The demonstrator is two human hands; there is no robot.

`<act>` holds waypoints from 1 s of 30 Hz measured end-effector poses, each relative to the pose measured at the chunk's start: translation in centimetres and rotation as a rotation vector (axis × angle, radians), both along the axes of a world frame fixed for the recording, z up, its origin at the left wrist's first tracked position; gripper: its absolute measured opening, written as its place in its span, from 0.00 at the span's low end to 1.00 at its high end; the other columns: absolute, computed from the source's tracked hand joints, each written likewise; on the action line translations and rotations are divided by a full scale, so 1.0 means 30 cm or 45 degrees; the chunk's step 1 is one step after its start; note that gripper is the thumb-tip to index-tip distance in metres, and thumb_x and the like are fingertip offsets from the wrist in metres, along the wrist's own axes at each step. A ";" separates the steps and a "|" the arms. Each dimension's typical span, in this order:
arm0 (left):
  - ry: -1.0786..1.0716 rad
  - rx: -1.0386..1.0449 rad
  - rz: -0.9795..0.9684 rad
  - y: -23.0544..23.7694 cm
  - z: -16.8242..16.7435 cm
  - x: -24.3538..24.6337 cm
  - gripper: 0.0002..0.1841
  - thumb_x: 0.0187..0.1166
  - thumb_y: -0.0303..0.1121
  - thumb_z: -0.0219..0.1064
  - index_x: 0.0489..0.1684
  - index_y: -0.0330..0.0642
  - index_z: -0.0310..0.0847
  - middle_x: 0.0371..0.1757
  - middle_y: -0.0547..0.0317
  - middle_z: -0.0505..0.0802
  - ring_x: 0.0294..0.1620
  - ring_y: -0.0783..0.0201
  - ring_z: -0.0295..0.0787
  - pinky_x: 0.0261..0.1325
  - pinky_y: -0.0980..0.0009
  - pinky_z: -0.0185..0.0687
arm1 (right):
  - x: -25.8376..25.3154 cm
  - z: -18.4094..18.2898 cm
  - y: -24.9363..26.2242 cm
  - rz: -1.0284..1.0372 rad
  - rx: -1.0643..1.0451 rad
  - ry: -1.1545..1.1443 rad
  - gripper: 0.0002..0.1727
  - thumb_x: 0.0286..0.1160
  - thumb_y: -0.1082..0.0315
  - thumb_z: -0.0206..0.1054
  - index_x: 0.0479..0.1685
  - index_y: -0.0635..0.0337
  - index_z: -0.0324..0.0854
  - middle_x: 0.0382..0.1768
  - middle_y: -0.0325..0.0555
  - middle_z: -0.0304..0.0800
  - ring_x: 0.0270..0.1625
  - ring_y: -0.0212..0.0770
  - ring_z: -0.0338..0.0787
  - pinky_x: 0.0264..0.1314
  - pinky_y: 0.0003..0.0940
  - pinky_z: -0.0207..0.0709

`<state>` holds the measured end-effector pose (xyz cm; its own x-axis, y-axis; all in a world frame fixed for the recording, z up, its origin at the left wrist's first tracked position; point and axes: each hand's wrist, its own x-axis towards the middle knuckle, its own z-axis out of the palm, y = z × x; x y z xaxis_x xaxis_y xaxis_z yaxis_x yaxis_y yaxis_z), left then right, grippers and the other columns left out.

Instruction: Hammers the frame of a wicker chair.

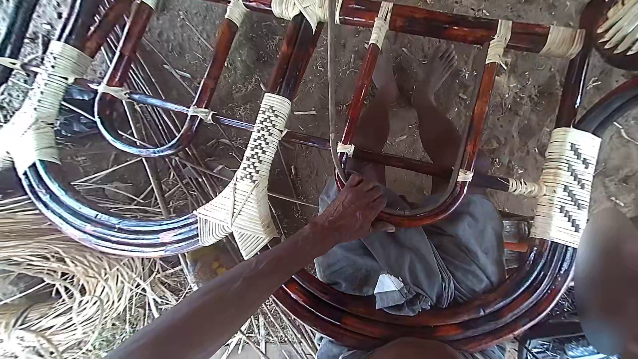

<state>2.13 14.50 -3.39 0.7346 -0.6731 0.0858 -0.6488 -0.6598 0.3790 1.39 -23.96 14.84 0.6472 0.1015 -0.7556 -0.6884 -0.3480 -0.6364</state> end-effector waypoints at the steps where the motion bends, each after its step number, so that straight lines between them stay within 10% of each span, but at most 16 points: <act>1: 0.000 0.010 -0.001 0.000 0.001 0.000 0.32 0.78 0.67 0.60 0.29 0.42 0.84 0.30 0.55 0.86 0.40 0.51 0.84 0.60 0.51 0.73 | -0.034 -0.012 -0.006 0.352 -0.073 0.155 0.17 0.92 0.49 0.51 0.49 0.54 0.72 0.15 0.34 0.67 0.11 0.33 0.70 0.13 0.34 0.71; 4: 0.018 0.033 -0.002 -0.002 0.010 0.003 0.32 0.78 0.67 0.60 0.29 0.42 0.84 0.31 0.55 0.86 0.41 0.52 0.84 0.62 0.51 0.72 | -0.008 -0.044 -0.036 0.802 -0.205 0.310 0.23 0.88 0.50 0.57 0.63 0.61 0.78 0.19 0.49 0.74 0.16 0.47 0.75 0.18 0.49 0.72; 8: 0.044 0.019 -0.004 -0.001 0.017 -0.002 0.31 0.78 0.66 0.62 0.29 0.42 0.85 0.30 0.56 0.86 0.40 0.52 0.83 0.61 0.51 0.71 | 0.035 0.002 0.045 0.080 -0.089 0.061 0.14 0.90 0.49 0.50 0.44 0.48 0.69 0.11 0.29 0.63 0.06 0.26 0.64 0.06 0.24 0.66; 13: 0.040 0.051 -0.019 0.001 0.011 0.008 0.33 0.78 0.68 0.61 0.29 0.42 0.84 0.30 0.56 0.86 0.41 0.52 0.84 0.61 0.51 0.73 | -0.076 -0.031 -0.002 0.917 -0.255 0.228 0.27 0.90 0.47 0.54 0.61 0.67 0.77 0.25 0.56 0.80 0.21 0.55 0.81 0.25 0.59 0.77; 17: 0.064 0.075 -0.016 -0.003 0.016 0.001 0.34 0.79 0.68 0.58 0.32 0.42 0.86 0.34 0.54 0.88 0.45 0.51 0.85 0.65 0.50 0.73 | -0.109 -0.009 -0.040 0.194 -0.018 0.003 0.14 0.90 0.51 0.55 0.54 0.50 0.75 0.15 0.28 0.69 0.12 0.29 0.71 0.13 0.30 0.71; 22: 0.290 -0.227 0.425 0.043 0.125 0.026 0.25 0.85 0.51 0.62 0.63 0.37 0.86 0.70 0.44 0.87 0.76 0.44 0.79 0.80 0.47 0.72 | -0.307 -0.134 -0.221 -0.489 0.103 -0.124 0.14 0.85 0.56 0.57 0.63 0.44 0.79 0.19 0.26 0.82 0.15 0.28 0.81 0.19 0.29 0.81; 26: 0.406 -0.324 1.098 0.137 0.178 0.199 0.33 0.86 0.43 0.64 0.86 0.36 0.63 0.76 0.35 0.78 0.70 0.46 0.82 0.71 0.51 0.81 | -0.567 -0.429 -0.523 -0.804 -0.189 -0.079 0.13 0.79 0.72 0.62 0.56 0.71 0.73 0.39 0.59 0.89 0.37 0.53 0.95 0.39 0.53 0.92; 30: 0.622 -0.504 1.218 0.143 0.166 0.405 0.32 0.85 0.39 0.64 0.90 0.47 0.63 0.60 0.46 0.86 0.46 0.56 0.86 0.50 0.57 0.84 | -0.664 -0.686 -0.624 -0.976 -0.666 0.117 0.32 0.53 0.77 0.75 0.64 0.66 0.69 0.46 0.53 0.88 0.40 0.46 0.94 0.38 0.50 0.93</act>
